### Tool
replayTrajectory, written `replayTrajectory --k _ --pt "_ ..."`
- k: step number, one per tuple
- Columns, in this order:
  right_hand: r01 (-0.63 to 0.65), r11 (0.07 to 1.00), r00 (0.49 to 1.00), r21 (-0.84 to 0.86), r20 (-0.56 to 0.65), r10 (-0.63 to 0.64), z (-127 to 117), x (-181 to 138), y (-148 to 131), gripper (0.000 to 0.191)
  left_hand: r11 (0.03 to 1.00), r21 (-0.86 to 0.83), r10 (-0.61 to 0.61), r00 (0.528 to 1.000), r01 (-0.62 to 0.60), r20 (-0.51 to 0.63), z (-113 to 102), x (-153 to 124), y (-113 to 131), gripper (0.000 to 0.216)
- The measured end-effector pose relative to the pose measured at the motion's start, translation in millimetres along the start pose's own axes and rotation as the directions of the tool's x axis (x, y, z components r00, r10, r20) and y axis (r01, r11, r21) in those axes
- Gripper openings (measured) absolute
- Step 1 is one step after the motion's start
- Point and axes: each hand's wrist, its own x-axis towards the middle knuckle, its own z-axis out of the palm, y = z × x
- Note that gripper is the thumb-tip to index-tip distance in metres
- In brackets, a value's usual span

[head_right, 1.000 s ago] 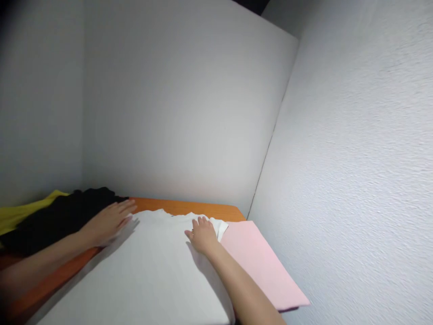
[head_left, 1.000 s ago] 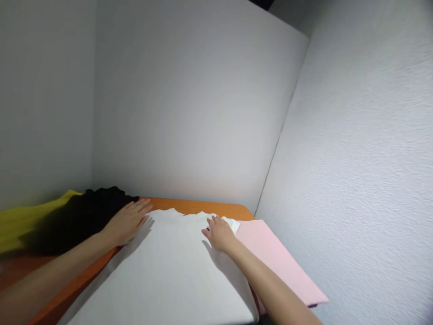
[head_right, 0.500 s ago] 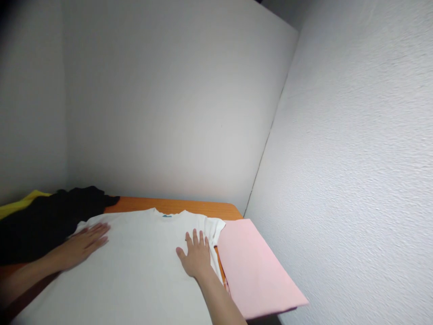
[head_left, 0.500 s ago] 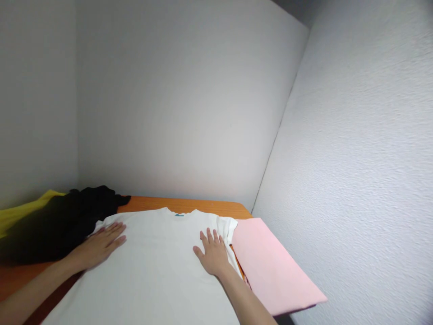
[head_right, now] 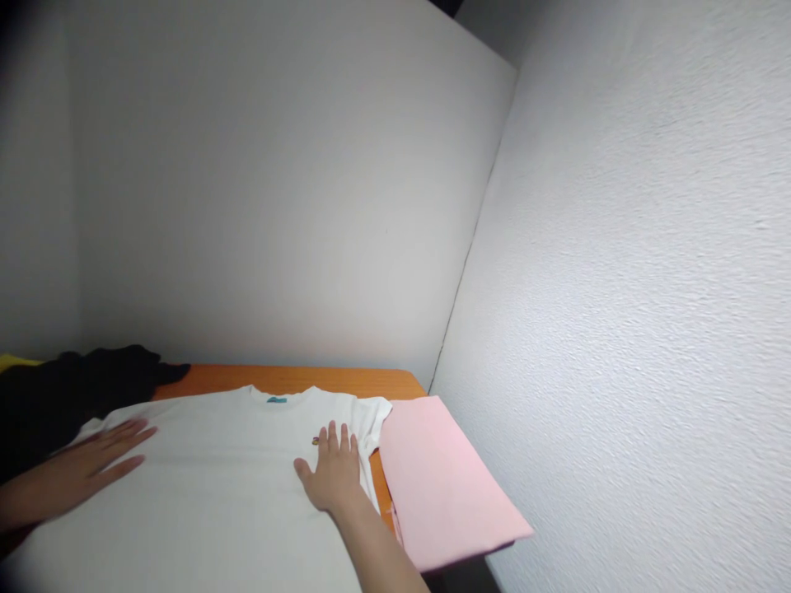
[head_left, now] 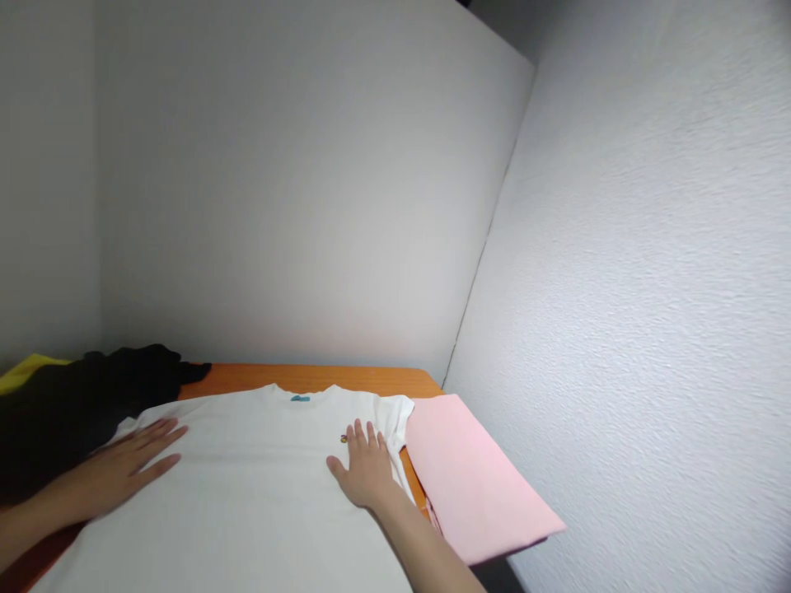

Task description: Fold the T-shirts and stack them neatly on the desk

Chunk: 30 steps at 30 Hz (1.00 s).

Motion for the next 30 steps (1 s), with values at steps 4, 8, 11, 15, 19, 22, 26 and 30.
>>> replayTrajectory --k 4,8,11,15,19,22,26,30 --pt "0.005 1.000 1.000 0.005 0.031 -0.005 -3 2 -6 0.087 0.998 0.064 -0.023 0.998 0.020 0.051 -10 -1 6 0.067" --pt "0.015 1.000 0.997 0.005 0.070 -0.015 -17 19 -9 0.090 0.982 0.187 -0.052 0.992 0.029 0.117 -39 4 57 0.069" --pt "-0.013 1.000 1.000 -0.027 0.019 0.014 -22 36 -7 0.087 0.992 0.127 0.008 0.996 -0.020 0.089 -47 12 103 0.068" --pt "-0.056 0.998 0.998 -0.036 0.029 0.057 -15 47 5 0.088 0.995 0.087 -0.061 0.995 0.054 0.083 -32 19 126 0.073" --pt "-0.053 0.998 0.998 -0.027 0.015 0.053 -4 49 24 0.085 0.989 0.084 -0.130 0.989 0.124 0.071 -15 23 113 0.077" --pt "-0.049 0.998 0.999 -0.028 -0.009 0.049 1 50 30 0.083 0.990 0.073 -0.122 0.991 0.118 0.048 -12 23 108 0.075" --pt "-0.052 0.998 0.998 -0.032 -0.030 0.051 1 51 29 0.083 0.990 0.070 -0.123 0.992 0.121 0.027 -13 22 112 0.075" --pt "-0.030 0.999 0.999 -0.024 -0.036 0.029 -6 46 27 0.081 0.988 0.105 -0.117 0.992 0.111 0.052 -16 20 115 0.075"
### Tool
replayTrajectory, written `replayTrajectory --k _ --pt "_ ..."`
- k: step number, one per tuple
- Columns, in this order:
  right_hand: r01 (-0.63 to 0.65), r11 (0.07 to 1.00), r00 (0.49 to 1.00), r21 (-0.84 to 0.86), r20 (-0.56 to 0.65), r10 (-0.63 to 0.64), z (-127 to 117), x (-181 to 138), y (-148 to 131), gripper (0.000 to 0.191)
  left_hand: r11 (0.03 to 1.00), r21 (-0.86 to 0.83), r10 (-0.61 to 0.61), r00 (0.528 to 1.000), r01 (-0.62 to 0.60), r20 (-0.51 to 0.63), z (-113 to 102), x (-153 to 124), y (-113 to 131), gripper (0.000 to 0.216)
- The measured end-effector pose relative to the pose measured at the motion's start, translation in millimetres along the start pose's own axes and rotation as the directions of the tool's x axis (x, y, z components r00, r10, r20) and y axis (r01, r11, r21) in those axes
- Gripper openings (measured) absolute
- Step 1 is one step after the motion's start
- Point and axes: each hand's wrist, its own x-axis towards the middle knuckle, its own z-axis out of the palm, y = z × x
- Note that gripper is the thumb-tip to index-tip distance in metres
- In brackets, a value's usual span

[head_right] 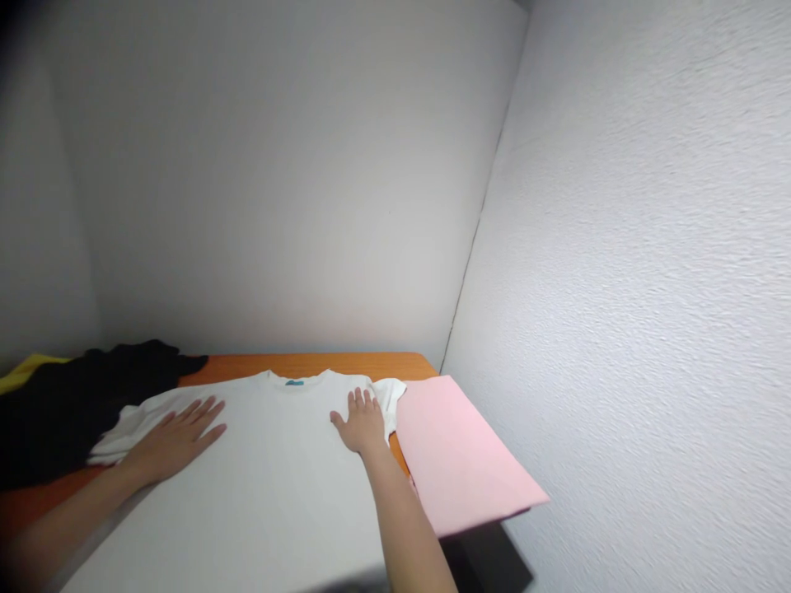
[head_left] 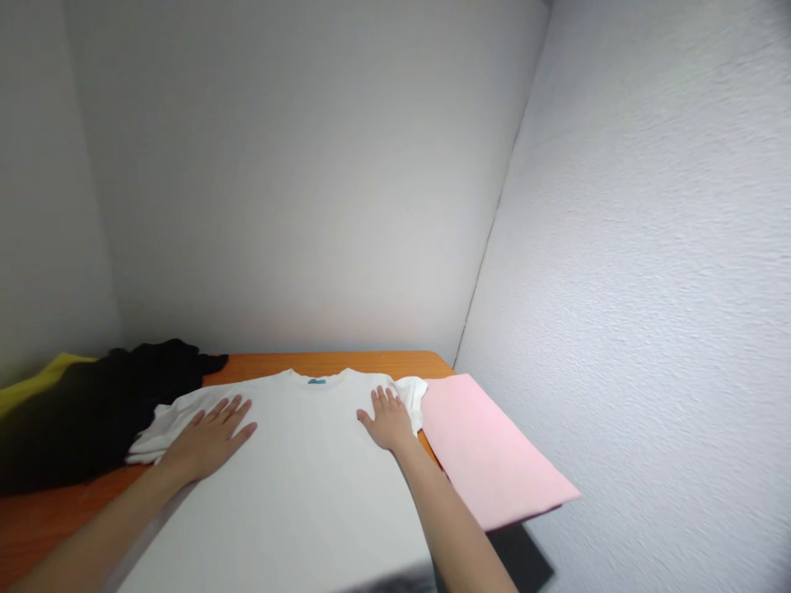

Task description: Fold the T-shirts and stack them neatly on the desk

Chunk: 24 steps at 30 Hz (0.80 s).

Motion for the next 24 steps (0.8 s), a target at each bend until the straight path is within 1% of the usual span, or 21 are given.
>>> replayTrajectory --k 2,4,7,9,11,14,16,18,20,24 --pt "0.007 1.000 1.000 0.011 -0.007 -0.007 -8 -5 -3 0.078 0.998 0.056 0.015 1.000 -0.015 -0.003 -7 0 3 0.073" --pt "0.026 1.000 0.999 0.018 -0.031 -0.025 -18 -12 -8 0.074 0.992 0.115 0.060 0.998 -0.057 -0.027 -16 0 13 0.070" --pt "0.089 0.996 0.994 0.011 -0.065 -0.088 -31 -32 -22 0.071 0.975 0.145 0.182 0.981 -0.171 -0.067 -29 -6 43 0.068" --pt "0.168 0.986 0.984 0.011 -0.058 -0.167 -36 -51 -34 0.074 0.967 0.119 0.234 0.970 -0.224 -0.071 -32 -19 70 0.069" --pt "0.263 0.964 0.965 0.031 -0.032 -0.262 -36 -75 -44 0.078 0.959 0.044 0.282 0.959 -0.280 -0.040 -31 -40 94 0.069" --pt "0.381 0.921 0.923 0.082 0.022 -0.383 -33 -112 -48 0.084 0.909 -0.104 0.407 0.913 -0.403 0.028 -24 -76 119 0.067" --pt "0.410 0.905 0.906 0.111 0.061 -0.418 -32 -132 -45 0.087 0.886 -0.153 0.450 0.891 -0.438 0.052 -20 -96 126 0.068" --pt "0.393 0.911 0.909 0.129 0.094 -0.405 -31 -146 -39 0.089 0.893 -0.147 0.438 0.896 -0.425 0.069 -17 -109 128 0.070" --pt "0.363 0.923 0.921 0.131 0.097 -0.376 -29 -153 -35 0.088 0.906 -0.125 0.414 0.909 -0.404 0.059 -15 -114 129 0.072" --pt "0.341 0.932 0.937 0.126 0.036 -0.348 -25 -155 -33 0.084 0.911 -0.098 0.401 0.916 -0.400 -0.005 -7 -112 129 0.070"
